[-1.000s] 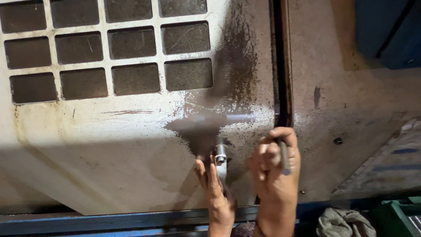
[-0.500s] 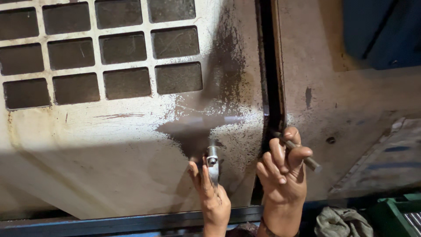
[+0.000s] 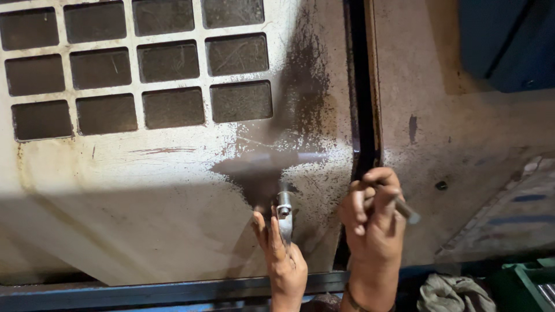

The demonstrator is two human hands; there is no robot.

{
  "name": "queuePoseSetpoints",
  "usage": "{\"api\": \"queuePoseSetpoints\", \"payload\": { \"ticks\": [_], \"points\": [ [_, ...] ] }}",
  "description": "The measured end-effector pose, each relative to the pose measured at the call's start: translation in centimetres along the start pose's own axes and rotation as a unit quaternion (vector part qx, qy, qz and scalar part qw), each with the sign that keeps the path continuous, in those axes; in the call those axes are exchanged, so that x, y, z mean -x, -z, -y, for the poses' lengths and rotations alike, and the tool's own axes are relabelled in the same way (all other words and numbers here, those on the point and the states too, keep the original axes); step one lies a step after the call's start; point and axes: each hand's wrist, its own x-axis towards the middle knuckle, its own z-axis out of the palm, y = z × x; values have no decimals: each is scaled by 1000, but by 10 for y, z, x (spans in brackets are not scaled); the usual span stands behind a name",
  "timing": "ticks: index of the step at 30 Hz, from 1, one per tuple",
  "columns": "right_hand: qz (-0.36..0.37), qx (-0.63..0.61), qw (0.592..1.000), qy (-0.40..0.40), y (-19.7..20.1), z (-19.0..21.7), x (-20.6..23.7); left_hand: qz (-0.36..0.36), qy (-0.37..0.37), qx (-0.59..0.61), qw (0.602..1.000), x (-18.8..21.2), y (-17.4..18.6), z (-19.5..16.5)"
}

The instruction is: The person repeatedly inserts metal rods into a machine, wipes them with a cloth, and places them into a green crate. The person also opens and closes the machine door between cycles.

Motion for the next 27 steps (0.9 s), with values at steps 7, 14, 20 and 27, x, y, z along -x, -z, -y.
{"api": "queuePoseSetpoints", "payload": {
  "ticks": [7, 14, 20, 27],
  "points": [
    [-87, 261, 961, -32, -9, -10, 4, 21, 7, 33, 999, 1, 4, -2],
    [-73, 335, 937, -65, -11, -14, 7, 10, 2, 46, 999, 2, 3, 0],
    [-91, 276, 956, -32, -8, -5, 8, 16, 18, 30, 999, 5, 0, 2],
    [-62, 429, 900, -48, -2, 23, 3, 15, 9, 22, 1000, 7, -1, 2]
  ]
}}
